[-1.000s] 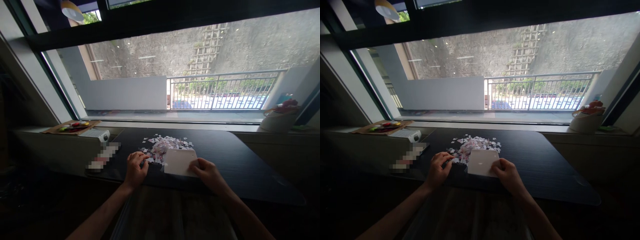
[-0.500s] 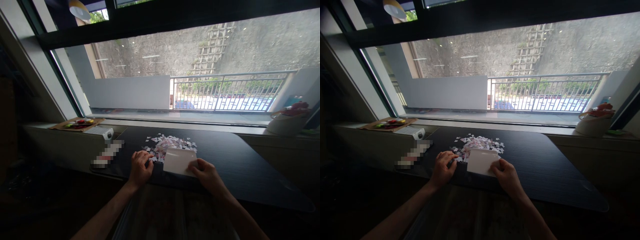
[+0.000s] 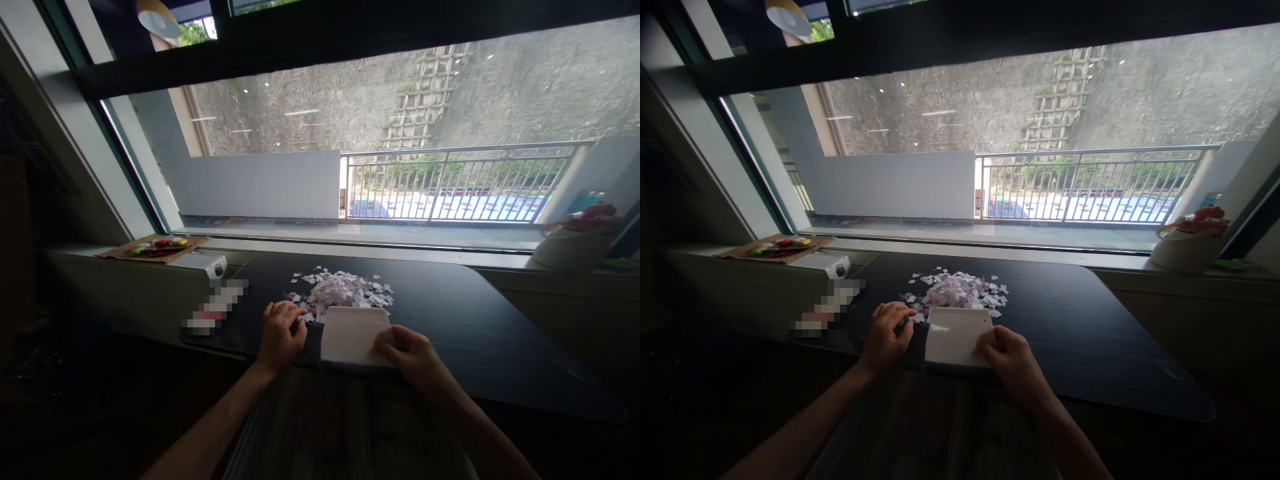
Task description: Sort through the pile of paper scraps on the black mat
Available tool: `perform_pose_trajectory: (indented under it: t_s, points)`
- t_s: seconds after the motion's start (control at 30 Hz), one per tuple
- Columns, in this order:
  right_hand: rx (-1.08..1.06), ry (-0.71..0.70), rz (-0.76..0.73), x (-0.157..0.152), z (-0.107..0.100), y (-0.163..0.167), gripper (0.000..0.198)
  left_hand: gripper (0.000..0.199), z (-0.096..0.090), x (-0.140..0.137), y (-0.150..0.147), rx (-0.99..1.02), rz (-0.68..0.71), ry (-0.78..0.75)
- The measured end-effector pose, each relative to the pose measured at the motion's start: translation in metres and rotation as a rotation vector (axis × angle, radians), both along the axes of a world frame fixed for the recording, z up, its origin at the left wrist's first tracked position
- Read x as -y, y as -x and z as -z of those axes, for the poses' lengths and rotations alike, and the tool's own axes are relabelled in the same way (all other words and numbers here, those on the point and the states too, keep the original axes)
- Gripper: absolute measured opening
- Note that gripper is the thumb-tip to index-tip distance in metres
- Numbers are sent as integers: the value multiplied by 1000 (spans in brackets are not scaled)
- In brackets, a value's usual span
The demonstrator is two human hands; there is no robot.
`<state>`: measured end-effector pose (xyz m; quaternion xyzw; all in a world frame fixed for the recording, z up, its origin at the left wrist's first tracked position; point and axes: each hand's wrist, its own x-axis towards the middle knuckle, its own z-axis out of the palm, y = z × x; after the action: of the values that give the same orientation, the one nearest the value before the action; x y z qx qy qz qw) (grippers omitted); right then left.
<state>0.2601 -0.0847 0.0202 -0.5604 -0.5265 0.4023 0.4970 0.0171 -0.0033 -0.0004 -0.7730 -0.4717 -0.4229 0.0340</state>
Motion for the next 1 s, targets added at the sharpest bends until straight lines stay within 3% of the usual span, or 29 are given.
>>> perform_pose_trajectory:
  t_s: [0.23, 0.5, 0.67, 1.0]
  points:
    - [136, -46, 111, 5, -1, -19, 21, 19, 0, 1, 0, -8, 3, 9]
    - [14, 15, 76, 12, 2, -8, 25, 19, -1, 1, 0, -9, 1, 12]
    - [62, 2, 118, 14, 0, -13, 25, 19, -1, 1, 1, -14, 2, 17]
    - [91, -2, 21, 21, 2, 2, 20, 18, -2, 1, 0, -10, 7, 7]
